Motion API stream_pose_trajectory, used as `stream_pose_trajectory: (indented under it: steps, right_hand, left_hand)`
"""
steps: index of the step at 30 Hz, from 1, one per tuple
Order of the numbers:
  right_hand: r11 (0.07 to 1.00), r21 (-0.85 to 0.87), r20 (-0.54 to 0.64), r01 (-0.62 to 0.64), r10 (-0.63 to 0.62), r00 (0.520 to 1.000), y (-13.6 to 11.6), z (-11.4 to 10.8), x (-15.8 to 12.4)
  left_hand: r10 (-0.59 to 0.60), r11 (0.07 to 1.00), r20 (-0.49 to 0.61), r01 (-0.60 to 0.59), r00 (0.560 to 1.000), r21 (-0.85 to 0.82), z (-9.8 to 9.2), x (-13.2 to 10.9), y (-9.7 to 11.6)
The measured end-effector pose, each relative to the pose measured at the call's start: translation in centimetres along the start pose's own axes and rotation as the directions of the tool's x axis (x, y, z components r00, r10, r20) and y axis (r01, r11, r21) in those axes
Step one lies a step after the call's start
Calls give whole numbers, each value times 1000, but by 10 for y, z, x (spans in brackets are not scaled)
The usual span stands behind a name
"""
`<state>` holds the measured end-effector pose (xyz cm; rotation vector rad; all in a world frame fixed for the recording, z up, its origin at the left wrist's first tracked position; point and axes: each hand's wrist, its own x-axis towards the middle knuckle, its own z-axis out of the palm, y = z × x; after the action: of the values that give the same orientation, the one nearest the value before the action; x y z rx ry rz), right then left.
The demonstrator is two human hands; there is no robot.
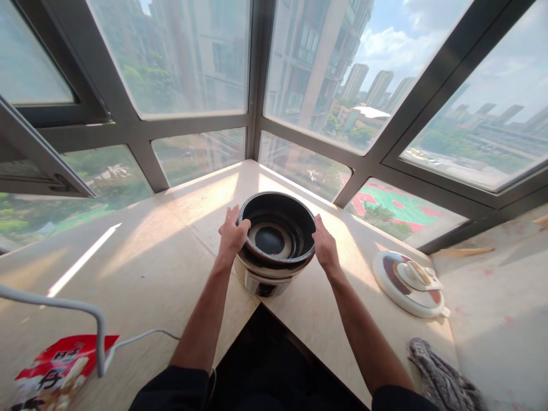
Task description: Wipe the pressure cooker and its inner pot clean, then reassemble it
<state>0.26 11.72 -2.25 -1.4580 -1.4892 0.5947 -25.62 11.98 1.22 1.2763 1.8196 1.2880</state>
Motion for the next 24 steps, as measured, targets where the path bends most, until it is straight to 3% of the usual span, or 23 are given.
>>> stream_pose_trajectory:
  steps: [3,8,14,19,24]
  right_hand:
    - [997,-69,-16,14,-15,1000,-2,6,-3]
    - [942,-301,83,146,-126,989,-1,8,-5]
    - [889,-423,153,178,-124,980,-1,9,-2]
    - [954,-268,122,133,-103,987,14,0,-2]
    - [991,124,-80,-54,64,995,33,-3,-10]
  left_hand:
    - [-28,995,17,26,999,92,-1,-1,3]
    - [15,970,29,-22,999,242,1,-1,-6]
    - [110,979,30,-114,993,166,7,-6,-26]
    - [101,991,-27,-98,995,93,6,-2,-36]
    - [2,992,-145,-19,989,-121,3,7,-49]
